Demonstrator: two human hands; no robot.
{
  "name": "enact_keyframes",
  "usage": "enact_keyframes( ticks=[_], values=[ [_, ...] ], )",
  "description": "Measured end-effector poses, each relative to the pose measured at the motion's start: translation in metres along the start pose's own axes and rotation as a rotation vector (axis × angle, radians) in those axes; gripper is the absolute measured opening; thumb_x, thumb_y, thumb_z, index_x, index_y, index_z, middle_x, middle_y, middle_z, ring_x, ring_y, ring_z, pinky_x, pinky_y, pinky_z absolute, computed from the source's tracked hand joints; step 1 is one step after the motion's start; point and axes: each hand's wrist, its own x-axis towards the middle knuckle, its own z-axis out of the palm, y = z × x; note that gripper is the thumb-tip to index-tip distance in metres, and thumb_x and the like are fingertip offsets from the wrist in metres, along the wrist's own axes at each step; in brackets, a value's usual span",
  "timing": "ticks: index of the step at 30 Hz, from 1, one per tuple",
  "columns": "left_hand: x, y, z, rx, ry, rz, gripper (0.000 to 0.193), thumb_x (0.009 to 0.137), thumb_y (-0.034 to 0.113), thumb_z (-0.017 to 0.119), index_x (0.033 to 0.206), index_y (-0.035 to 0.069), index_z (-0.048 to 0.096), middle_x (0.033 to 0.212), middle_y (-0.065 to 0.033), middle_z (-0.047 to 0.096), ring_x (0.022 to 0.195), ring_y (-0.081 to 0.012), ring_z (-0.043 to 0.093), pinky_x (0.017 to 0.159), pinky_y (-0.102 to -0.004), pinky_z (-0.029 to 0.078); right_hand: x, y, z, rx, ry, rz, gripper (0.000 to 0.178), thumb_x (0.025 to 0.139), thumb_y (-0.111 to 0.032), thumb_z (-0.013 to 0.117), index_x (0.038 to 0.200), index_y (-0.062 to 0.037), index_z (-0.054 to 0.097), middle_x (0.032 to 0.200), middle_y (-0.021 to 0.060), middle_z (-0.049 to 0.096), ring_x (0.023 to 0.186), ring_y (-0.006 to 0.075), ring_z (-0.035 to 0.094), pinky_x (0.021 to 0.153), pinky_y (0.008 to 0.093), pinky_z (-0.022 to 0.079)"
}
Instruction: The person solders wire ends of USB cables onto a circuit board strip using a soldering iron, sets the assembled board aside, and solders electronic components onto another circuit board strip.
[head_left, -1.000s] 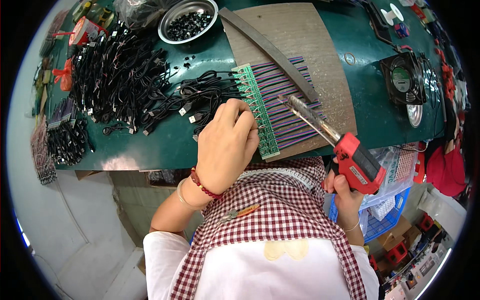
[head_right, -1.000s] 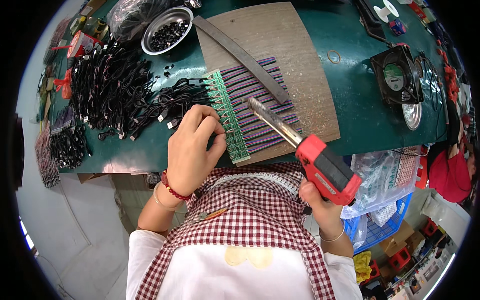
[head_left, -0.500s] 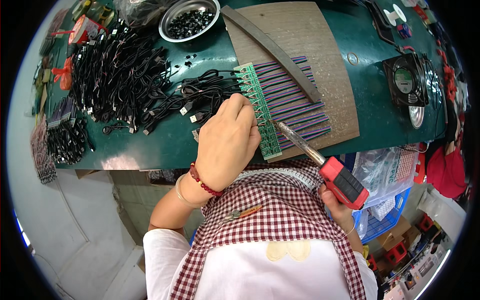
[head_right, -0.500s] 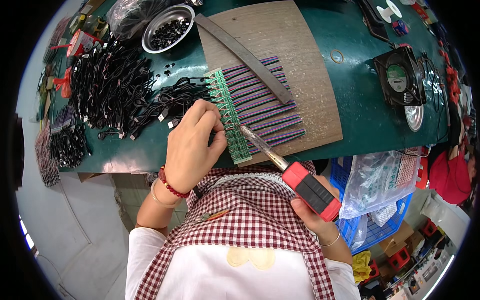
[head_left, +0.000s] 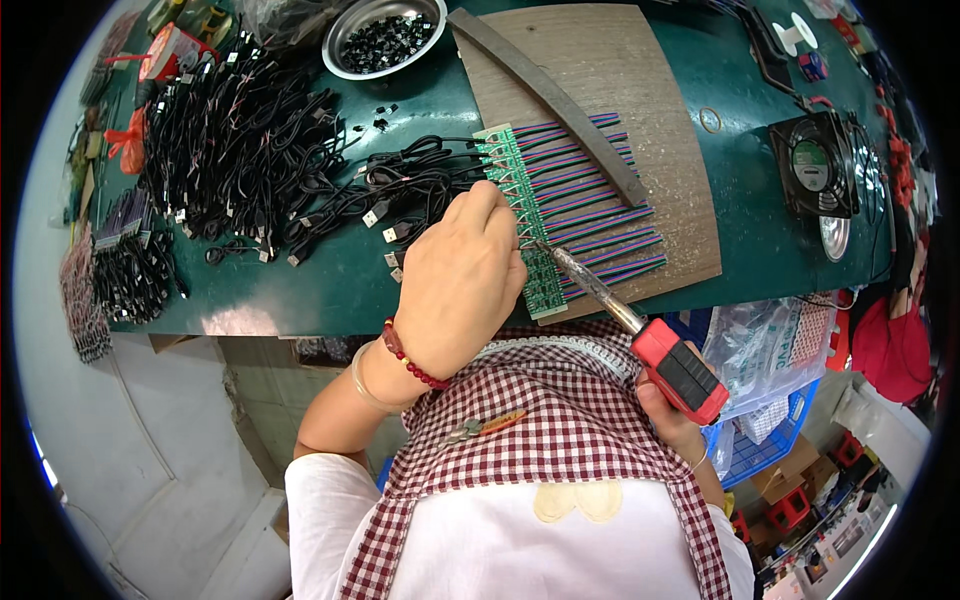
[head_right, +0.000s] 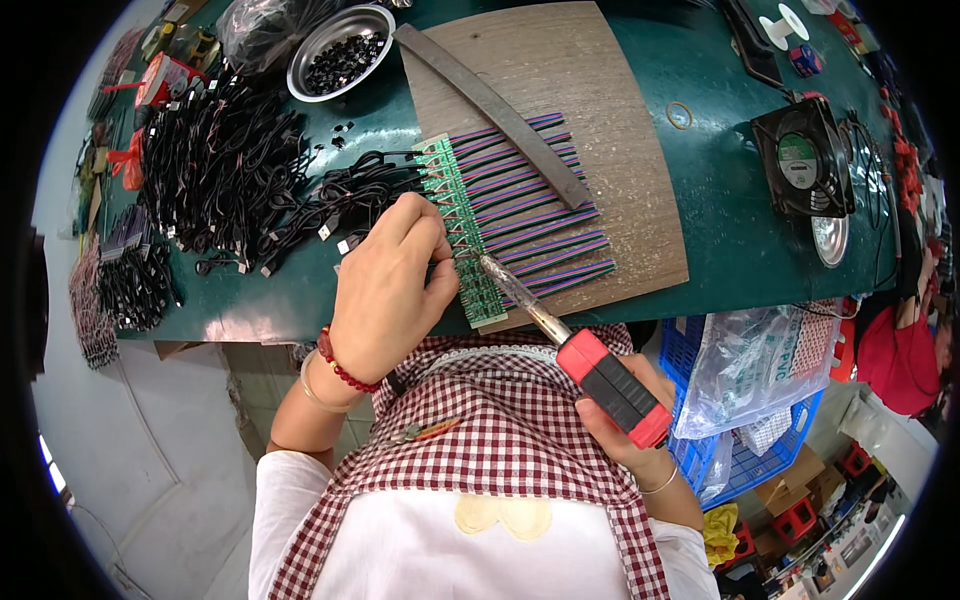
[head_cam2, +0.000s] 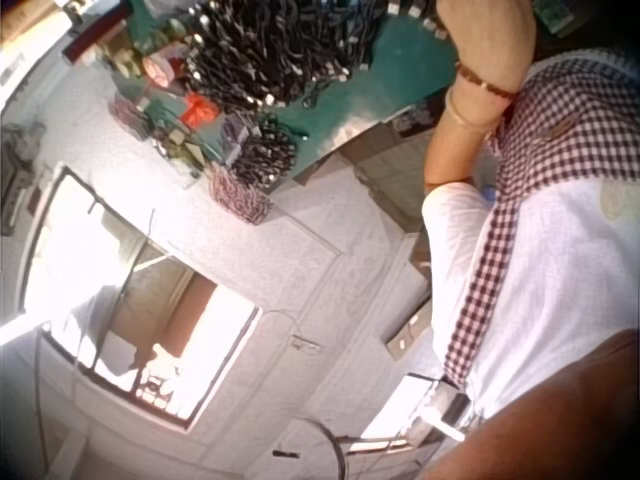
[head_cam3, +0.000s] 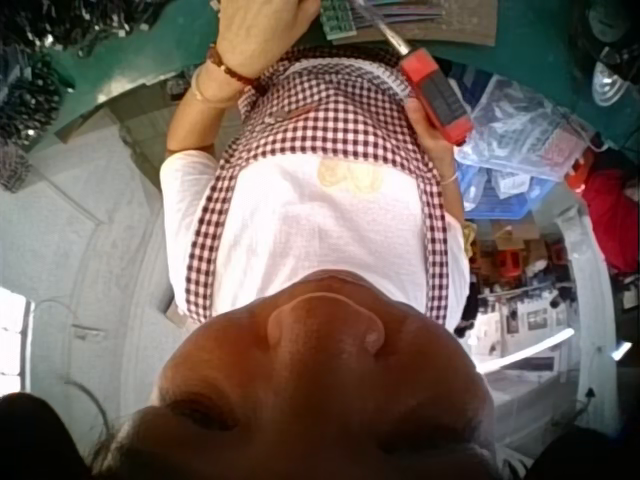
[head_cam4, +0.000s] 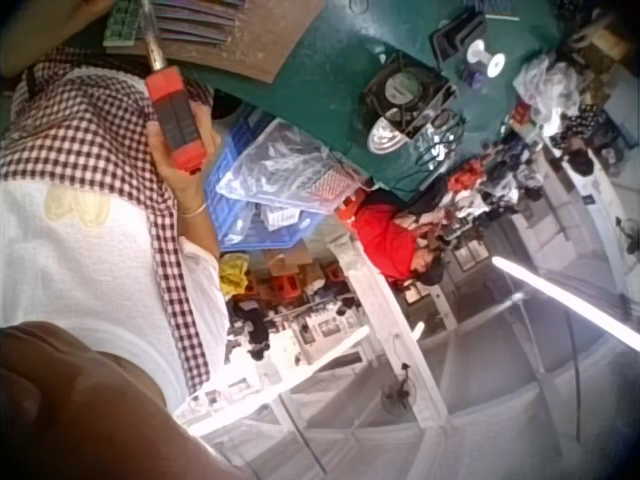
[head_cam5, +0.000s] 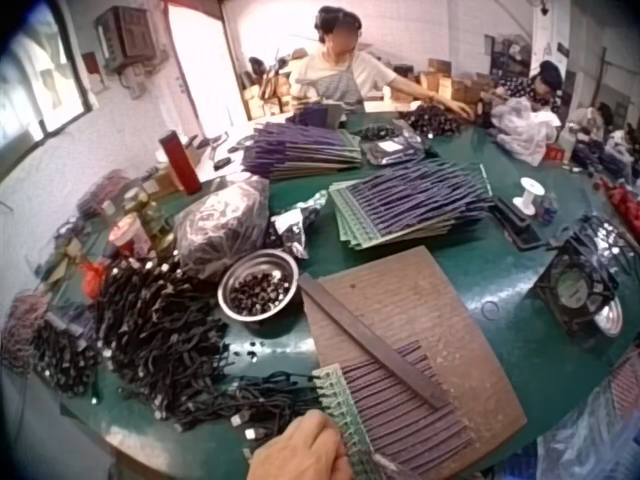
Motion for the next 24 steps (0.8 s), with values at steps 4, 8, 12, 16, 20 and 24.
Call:
enact_keyframes(
  ticks=[4, 8, 12, 16, 20, 24],
  values=[
    [0.001, -0.001, -0.001, 0.019, -0.003, 0.027, 0.013, 0.073, 0.001, 0.064, 0.08, 0.002, 0.053, 0.09, -0.008, 0.053, 0.078, -0.0274, 0.058, 0.061, -0.0371, 0.048, -0.014, 0.008, 0.001, 0.073, 0.043, 0.072, 0.026, 0.077, -0.024, 0.075, 0.088, -0.0029, 0.065, 0.082, 0.0076, 0.063, 0.065, 0.0172, 0.06, 0.058, 0.0287, 0.046],
    [0.001, -0.001, -0.002, 0.022, -0.018, 0.024, 0.013, 0.073, 0.002, 0.064, 0.08, 0.002, 0.053, 0.091, -0.0083, 0.053, 0.079, -0.0273, 0.058, 0.062, -0.0369, 0.048, -0.023, 0.018, 0.0, 0.097, 0.049, 0.141, 0.024, 0.078, -0.022, 0.074, 0.09, -0.0029, 0.066, 0.087, 0.0094, 0.064, 0.07, 0.019, 0.062, 0.061, 0.03, 0.048],
    [0.001, -0.003, -0.002, 0.003, -0.025, 0.032, 0.013, 0.073, 0.002, 0.064, 0.081, 0.002, 0.054, 0.093, -0.008, 0.054, 0.079, -0.0273, 0.058, 0.062, -0.0367, 0.049, -0.017, 0.012, 0.001, 0.083, 0.046, 0.115, 0.024, 0.077, -0.022, 0.075, 0.09, -0.0033, 0.066, 0.087, 0.0089, 0.064, 0.07, 0.0191, 0.062, 0.061, 0.0302, 0.048],
    [0.001, -0.003, -0.003, -0.008, -0.039, 0.019, 0.012, 0.074, 0.002, 0.064, 0.081, 0.003, 0.055, 0.093, -0.0077, 0.054, 0.079, -0.0272, 0.059, 0.063, -0.0368, 0.049, -0.018, 0.016, 0.002, 0.076, 0.045, 0.119, 0.026, 0.075, -0.023, 0.076, 0.091, -0.0038, 0.066, 0.085, 0.0077, 0.063, 0.068, 0.0187, 0.061, 0.06, 0.0301, 0.048],
    [0.001, -0.003, -0.003, -0.007, -0.046, 0.016, 0.012, 0.074, 0.002, 0.064, 0.082, 0.003, 0.055, 0.093, -0.0075, 0.054, 0.08, -0.0276, 0.059, 0.063, -0.037, 0.049, -0.005, 0.003, 0.001, 0.074, 0.019, 0.099, 0.029, 0.074, -0.023, 0.077, 0.091, -0.0024, 0.065, 0.082, 0.007, 0.063, 0.065, 0.0185, 0.061, 0.058, 0.0287, 0.047],
    [0.001, -0.002, -0.003, 0.002, -0.049, 0.013, 0.012, 0.075, 0.002, 0.064, 0.082, 0.002, 0.055, 0.094, -0.0077, 0.054, 0.08, -0.028, 0.059, 0.064, -0.0372, 0.049, -0.005, 0.005, -0.002, 0.036, -0.004, 0.04, 0.031, 0.073, -0.023, 0.078, 0.091, -0.0014, 0.065, 0.082, 0.0071, 0.063, 0.065, 0.0183, 0.061, 0.058, 0.0279, 0.047]
  ],
)
